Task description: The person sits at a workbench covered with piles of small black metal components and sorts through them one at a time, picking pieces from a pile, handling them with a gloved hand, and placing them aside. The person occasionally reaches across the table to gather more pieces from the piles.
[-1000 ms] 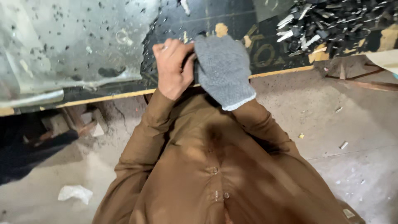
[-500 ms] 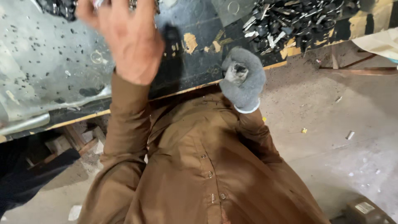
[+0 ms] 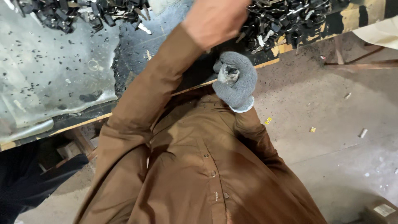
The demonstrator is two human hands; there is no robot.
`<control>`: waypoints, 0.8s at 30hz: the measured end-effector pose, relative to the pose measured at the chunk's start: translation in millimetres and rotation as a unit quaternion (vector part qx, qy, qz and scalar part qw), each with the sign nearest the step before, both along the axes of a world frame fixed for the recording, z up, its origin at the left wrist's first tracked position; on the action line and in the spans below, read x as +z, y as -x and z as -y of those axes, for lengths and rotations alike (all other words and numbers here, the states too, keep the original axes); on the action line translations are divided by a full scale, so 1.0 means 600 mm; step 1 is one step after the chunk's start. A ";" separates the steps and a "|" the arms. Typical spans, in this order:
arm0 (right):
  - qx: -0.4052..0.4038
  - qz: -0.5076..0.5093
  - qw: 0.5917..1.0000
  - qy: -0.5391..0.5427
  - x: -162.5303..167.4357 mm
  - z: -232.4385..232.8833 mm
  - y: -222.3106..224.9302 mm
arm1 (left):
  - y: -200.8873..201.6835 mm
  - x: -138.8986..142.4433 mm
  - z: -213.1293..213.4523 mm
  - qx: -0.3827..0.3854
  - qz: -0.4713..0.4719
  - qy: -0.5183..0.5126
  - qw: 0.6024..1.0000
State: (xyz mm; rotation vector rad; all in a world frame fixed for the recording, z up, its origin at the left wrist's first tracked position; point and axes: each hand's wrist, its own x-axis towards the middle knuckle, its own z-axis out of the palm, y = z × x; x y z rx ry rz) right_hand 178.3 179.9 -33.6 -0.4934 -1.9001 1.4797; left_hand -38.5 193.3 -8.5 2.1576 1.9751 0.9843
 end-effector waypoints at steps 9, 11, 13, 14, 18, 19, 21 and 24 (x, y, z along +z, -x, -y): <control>0.061 0.108 0.992 0.022 0.084 0.035 0.046 | 0.003 0.089 0.336 0.349 -0.063 0.036 0.934; 0.098 0.101 0.990 -0.023 0.101 0.058 0.059 | -0.031 0.099 0.366 0.341 0.040 0.020 0.939; 0.141 0.111 0.982 -0.062 0.116 0.073 0.076 | -0.066 0.104 0.382 0.260 0.227 -0.003 0.939; 0.165 0.125 0.975 -0.078 0.122 0.076 0.086 | -0.080 0.103 0.386 0.220 0.298 -0.008 0.929; 0.164 0.105 0.965 -0.173 0.140 0.062 0.126 | -0.084 0.066 0.373 0.168 0.226 -0.061 0.957; 0.128 0.168 0.947 -0.242 0.142 0.057 0.133 | -0.072 0.050 0.364 0.190 0.165 -0.045 0.967; 0.049 0.289 0.880 -0.374 0.145 0.049 0.139 | -0.048 0.019 0.344 0.227 0.040 -0.016 0.973; 0.052 0.203 0.924 -0.321 0.143 0.054 0.130 | -0.031 -0.010 0.332 0.265 0.070 -0.024 0.961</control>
